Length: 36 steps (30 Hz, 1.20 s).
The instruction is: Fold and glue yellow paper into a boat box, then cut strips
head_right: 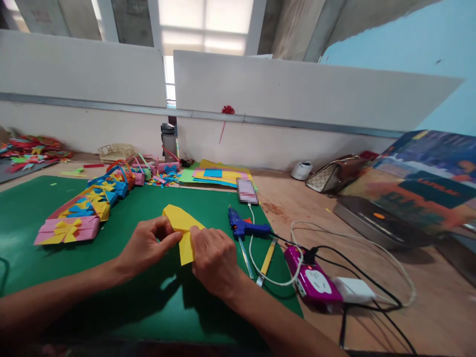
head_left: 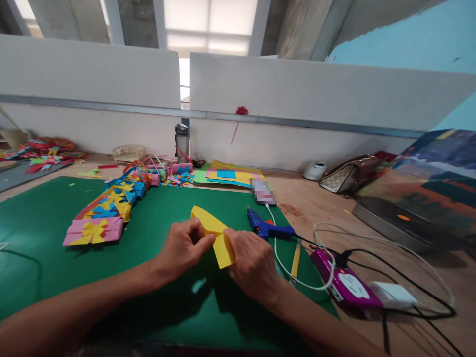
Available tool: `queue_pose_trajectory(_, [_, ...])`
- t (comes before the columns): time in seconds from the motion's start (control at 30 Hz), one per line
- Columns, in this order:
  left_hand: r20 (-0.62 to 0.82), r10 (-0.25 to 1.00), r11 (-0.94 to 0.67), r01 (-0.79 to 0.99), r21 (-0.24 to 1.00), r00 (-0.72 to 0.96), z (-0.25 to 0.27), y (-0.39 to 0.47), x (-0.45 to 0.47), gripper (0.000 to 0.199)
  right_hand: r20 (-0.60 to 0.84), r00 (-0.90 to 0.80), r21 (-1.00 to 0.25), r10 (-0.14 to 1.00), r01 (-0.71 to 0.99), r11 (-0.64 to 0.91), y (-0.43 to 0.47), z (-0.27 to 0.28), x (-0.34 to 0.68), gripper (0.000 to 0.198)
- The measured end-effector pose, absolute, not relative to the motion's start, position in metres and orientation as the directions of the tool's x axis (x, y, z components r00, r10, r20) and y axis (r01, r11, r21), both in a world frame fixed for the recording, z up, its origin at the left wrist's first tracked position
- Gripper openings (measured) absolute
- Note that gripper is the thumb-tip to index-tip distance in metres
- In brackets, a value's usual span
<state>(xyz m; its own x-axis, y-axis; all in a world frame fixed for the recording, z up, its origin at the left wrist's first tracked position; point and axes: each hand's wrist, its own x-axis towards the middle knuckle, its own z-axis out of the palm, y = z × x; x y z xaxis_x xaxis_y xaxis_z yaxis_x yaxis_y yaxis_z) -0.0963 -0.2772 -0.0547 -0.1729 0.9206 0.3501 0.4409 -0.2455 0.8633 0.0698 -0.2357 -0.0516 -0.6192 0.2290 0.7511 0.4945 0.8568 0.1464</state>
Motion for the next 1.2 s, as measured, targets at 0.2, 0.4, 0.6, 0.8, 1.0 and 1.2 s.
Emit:
queue_pose_trajectory(0.2, [0.342, 0.921, -0.271, 0.322, 0.907, -0.189, -0.056, -0.279, -0.094, 0.052, 0.773, -0.599, 0.157, 0.211, 0.501, 0.851, -0.237, -0.049, 0.069, 0.022])
queue_pose_trajectory(0.4, [0.259, 0.941, -0.230, 0.151, 0.961, -0.218, -0.056, -0.278, -0.090, 0.029, 0.786, -0.577, 0.124, 0.221, 0.497, 0.859, -0.237, -0.049, 0.069, 0.021])
queue_pose_trajectory(0.6, [0.352, 0.912, -0.272, 0.334, 0.903, -0.210, -0.058, -0.279, -0.090, 0.013, 0.781, -0.585, 0.125, 0.218, 0.490, 0.863, -0.238, -0.044, 0.071, 0.017])
queue_pose_trajectory(0.8, [0.430, 0.892, -0.346, 0.399, 0.849, -0.142, -0.054, -0.285, -0.086, 0.017, 0.791, -0.574, 0.135, 0.213, 0.503, 0.854, -0.238, -0.042, 0.070, 0.016])
queue_pose_trajectory(1.0, [0.495, 0.864, -0.403, 0.465, 0.789, -0.091, -0.054, -0.292, -0.084, 0.018, 0.797, -0.558, 0.119, 0.231, 0.520, 0.846, -0.238, -0.042, 0.071, 0.014])
queue_pose_trajectory(1.2, [0.584, 0.806, -0.451, 0.544, 0.708, -0.092, -0.057, -0.291, -0.083, 0.015, 0.792, -0.573, 0.147, 0.212, 0.515, 0.844, -0.240, -0.041, 0.070, 0.016])
